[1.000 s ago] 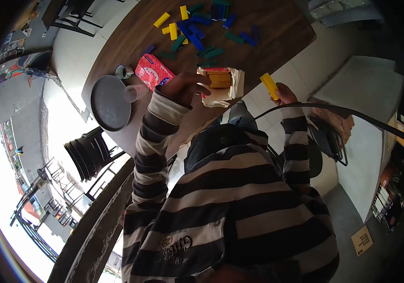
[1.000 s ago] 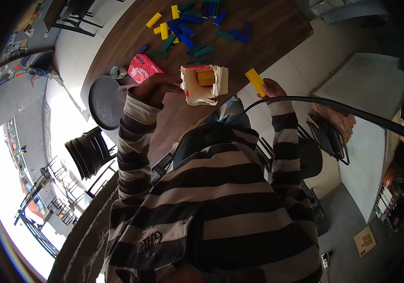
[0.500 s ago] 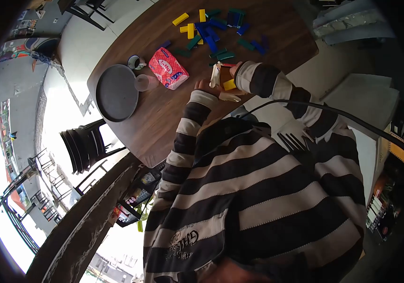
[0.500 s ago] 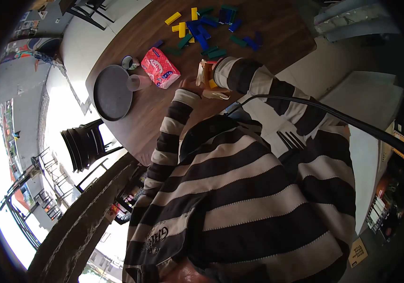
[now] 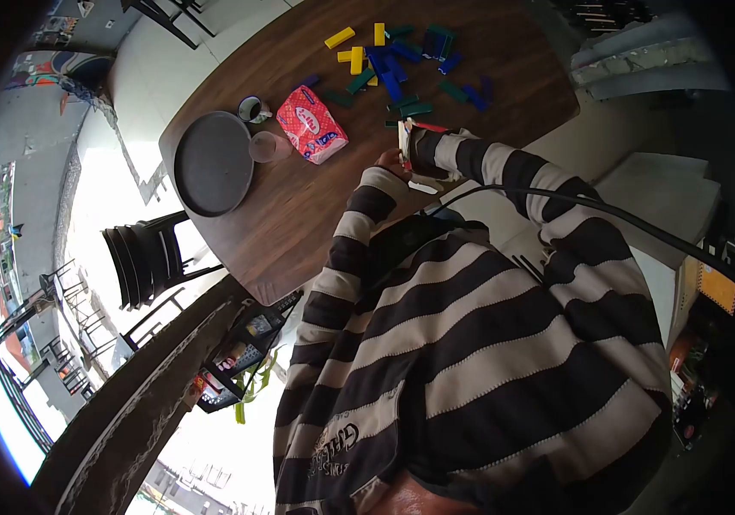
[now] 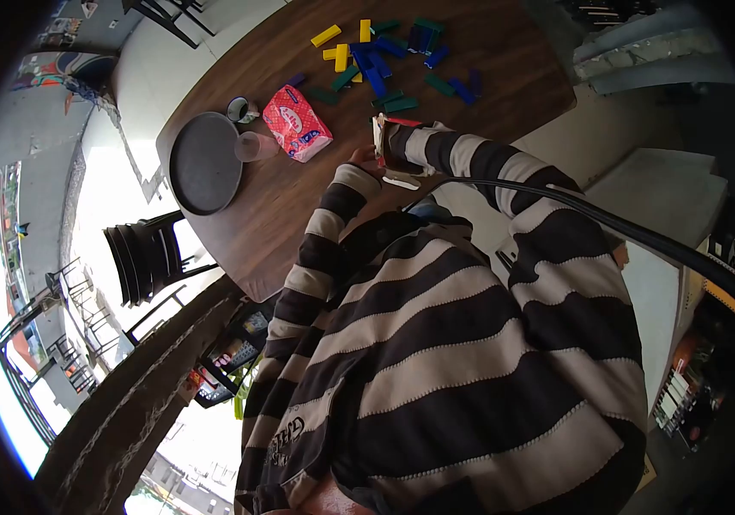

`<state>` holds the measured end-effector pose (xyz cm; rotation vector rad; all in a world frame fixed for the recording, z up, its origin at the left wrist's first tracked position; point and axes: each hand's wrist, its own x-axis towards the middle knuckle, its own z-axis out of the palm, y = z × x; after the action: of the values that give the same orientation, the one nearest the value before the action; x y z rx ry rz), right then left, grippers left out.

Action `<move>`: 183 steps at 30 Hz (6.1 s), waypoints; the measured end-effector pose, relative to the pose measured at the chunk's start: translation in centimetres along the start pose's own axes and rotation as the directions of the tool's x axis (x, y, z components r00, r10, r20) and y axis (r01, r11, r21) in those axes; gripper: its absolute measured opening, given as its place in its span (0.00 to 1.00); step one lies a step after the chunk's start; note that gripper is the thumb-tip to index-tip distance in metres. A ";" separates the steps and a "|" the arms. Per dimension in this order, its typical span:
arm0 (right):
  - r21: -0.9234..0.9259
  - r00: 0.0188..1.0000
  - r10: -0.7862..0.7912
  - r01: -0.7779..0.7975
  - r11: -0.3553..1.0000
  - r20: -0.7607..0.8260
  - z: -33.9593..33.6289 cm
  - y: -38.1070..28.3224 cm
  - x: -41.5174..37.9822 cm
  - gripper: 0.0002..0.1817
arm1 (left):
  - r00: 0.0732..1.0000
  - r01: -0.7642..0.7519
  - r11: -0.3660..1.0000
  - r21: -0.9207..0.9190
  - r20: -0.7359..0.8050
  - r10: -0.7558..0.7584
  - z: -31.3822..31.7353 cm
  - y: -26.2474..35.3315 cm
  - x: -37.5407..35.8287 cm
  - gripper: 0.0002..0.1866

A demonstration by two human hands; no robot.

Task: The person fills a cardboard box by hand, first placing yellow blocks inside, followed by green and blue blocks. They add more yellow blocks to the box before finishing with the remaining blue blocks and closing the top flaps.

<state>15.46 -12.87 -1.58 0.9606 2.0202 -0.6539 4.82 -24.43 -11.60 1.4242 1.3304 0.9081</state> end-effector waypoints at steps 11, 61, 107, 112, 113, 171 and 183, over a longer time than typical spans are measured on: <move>-0.011 0.998 0.014 -0.014 1.000 0.063 1.4 1.5 0.5 0.10 | 0.997 0.049 0.992 0.116 0.045 -0.055 -0.4 3.7 0.4 0.25; -0.396 0.699 -0.494 0.316 0.862 -0.517 -6.0 10.4 23.4 0.16 | -0.103 0.745 0.033 -0.666 -0.163 -0.981 12.3 -0.4 -37.5 0.15; 0.111 0.854 0.299 -0.279 0.954 -0.426 -18.4 13.5 31.1 0.29 | -0.125 0.473 0.060 -0.879 -0.135 -0.983 12.4 -1.6 -36.9 0.16; 0.201 0.676 0.459 -0.427 0.882 -0.576 -15.0 11.9 33.1 0.23 | -0.097 0.372 0.123 -0.920 -0.170 -0.981 10.5 -3.4 -36.7 0.16; 0.247 0.691 0.477 -0.412 0.877 -0.543 -15.0 11.9 32.5 0.23 | -0.100 0.319 0.134 -0.938 -0.174 -0.980 10.0 -3.7 -36.7 0.16; 0.796 0.793 0.060 0.604 0.045 -0.606 10.9 3.1 -25.6 0.27 | 0.956 0.163 0.649 -0.744 0.281 0.082 6.3 26.3 -6.5 0.32; 0.728 0.747 0.233 0.662 -0.179 -0.623 9.7 -2.7 -25.7 0.26 | 0.955 0.021 0.905 -0.426 0.275 0.107 1.8 23.7 -8.5 0.26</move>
<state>27.83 -31.58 14.45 1.7821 1.8443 -2.8719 12.02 -32.06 11.35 1.1907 0.8176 0.9088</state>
